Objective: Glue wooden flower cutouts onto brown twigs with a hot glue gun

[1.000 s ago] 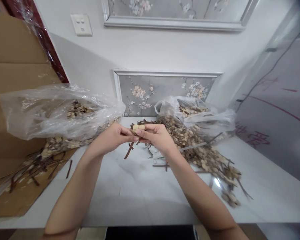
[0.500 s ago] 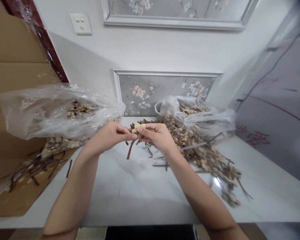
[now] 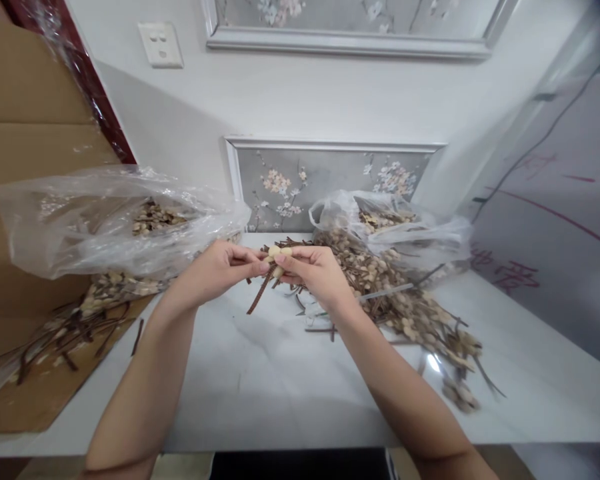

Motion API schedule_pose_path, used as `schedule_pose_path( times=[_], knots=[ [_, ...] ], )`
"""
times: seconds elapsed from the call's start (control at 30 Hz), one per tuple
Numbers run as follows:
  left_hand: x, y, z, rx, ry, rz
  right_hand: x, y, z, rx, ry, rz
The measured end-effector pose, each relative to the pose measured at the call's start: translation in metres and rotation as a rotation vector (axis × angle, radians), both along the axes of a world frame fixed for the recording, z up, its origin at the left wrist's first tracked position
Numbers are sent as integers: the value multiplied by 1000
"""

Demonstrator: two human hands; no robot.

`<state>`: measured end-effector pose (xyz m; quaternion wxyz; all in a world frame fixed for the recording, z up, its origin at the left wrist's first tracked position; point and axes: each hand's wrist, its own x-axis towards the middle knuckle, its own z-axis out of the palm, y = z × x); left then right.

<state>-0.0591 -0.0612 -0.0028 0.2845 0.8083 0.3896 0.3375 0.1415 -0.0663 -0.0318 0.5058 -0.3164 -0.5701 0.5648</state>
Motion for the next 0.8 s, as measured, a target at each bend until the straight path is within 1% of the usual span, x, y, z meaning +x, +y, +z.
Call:
schedule_pose_path(
  times=[0.07, 0.23, 0.3, 0.37, 0.43, 0.5, 0.7, 0.8],
  knots=[
    [1, -2, 0, 145, 33, 4, 1, 0, 1, -4, 25, -9],
    [7, -4, 1, 718, 241, 76, 7, -4, 8, -5, 43, -62],
    [9, -3, 0, 893, 273, 58, 8, -6, 10, -4, 46, -69],
    [11, -2, -1, 1031, 276, 24, 9, -7, 11, 3, 53, -58],
    [12, -1, -2, 1129, 255, 2, 10, -7, 11, 8, 61, -47],
    [12, -1, -2, 1192, 221, -16, 11, -7, 11, 6, 56, -36],
    [15, 1, -7, 1247, 189, -82, 16, -8, 13, 37, 26, -21],
    [20, 1, -9, 1310, 227, -63, 17, -9, 14, 29, 41, -9]
  ],
)
